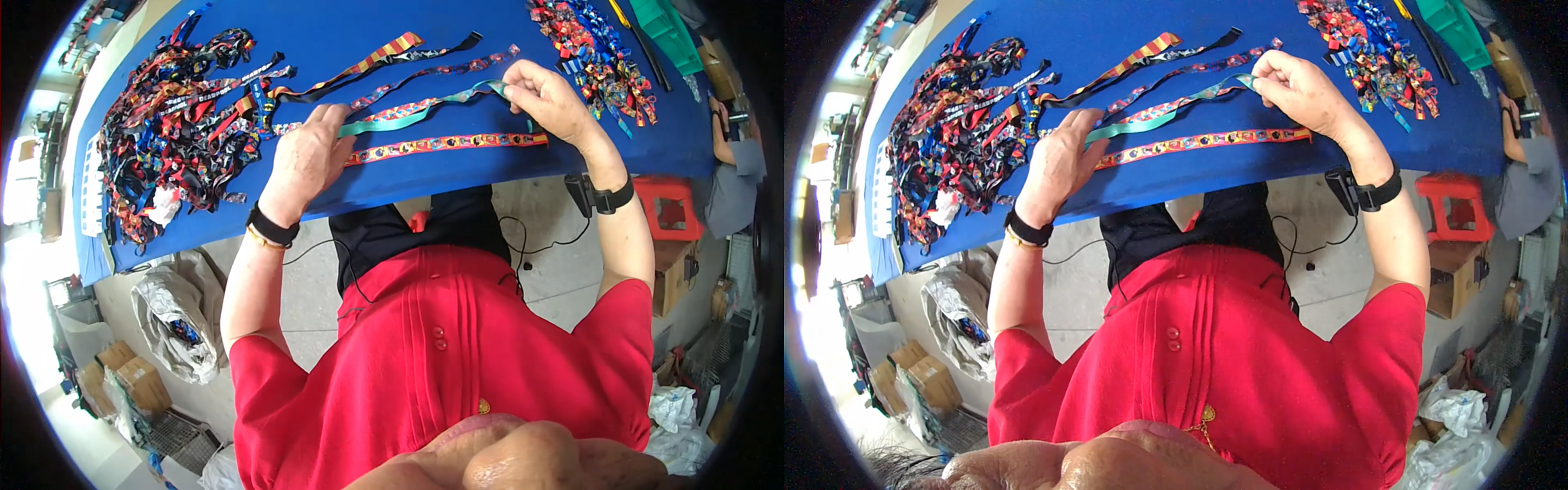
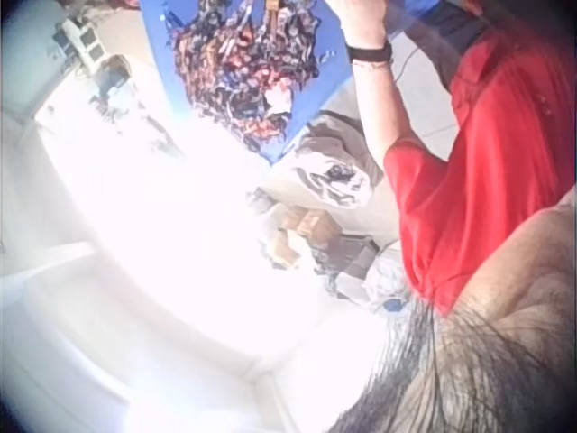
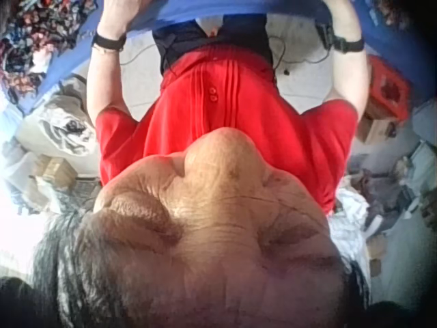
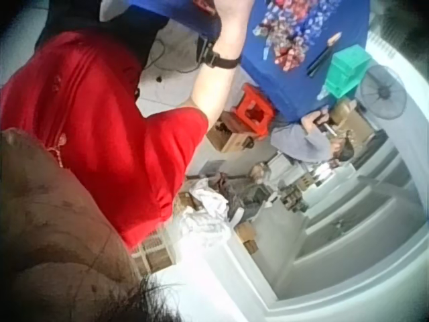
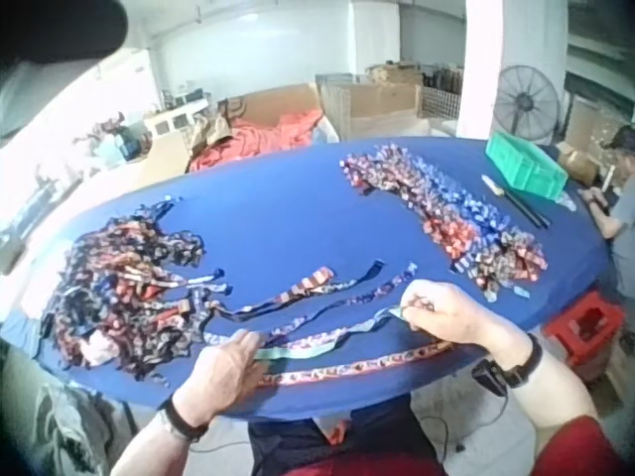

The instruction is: The person is manually sorting, aligning, and organizing printed lanyards on a blue workbench in a factory environment.

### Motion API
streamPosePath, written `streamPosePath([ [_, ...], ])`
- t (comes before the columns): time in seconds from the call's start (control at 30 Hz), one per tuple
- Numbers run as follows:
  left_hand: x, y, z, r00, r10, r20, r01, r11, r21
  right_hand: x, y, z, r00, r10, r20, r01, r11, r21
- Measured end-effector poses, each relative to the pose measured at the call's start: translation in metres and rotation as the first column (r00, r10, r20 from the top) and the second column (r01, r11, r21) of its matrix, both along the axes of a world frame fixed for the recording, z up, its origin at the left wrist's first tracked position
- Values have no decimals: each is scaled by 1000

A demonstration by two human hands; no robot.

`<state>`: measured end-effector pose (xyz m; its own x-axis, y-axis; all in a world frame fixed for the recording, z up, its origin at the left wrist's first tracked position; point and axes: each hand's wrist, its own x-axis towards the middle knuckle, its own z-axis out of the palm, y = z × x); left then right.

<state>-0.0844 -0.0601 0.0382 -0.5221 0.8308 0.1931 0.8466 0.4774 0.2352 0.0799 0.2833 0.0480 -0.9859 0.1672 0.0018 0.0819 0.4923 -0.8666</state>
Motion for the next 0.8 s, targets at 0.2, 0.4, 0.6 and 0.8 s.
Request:
streamPosePath([
  [0.2,3,34,1,846,-72,528,51,997,54,4,-15,28,996,-61,69,71,984,-165],
  [0.4,-5,41,-12,805,-177,566,95,980,172,15,-16,44,994,-104,21,106,964,-243],
  [0.6,-10,26,0,883,-86,461,11,987,163,20,-8,44,992,-117,52,127,955,-267],
  [0.8,-22,-15,20,866,16,500,-44,998,43,21,2,7,973,-82,218,118,980,-157],
])
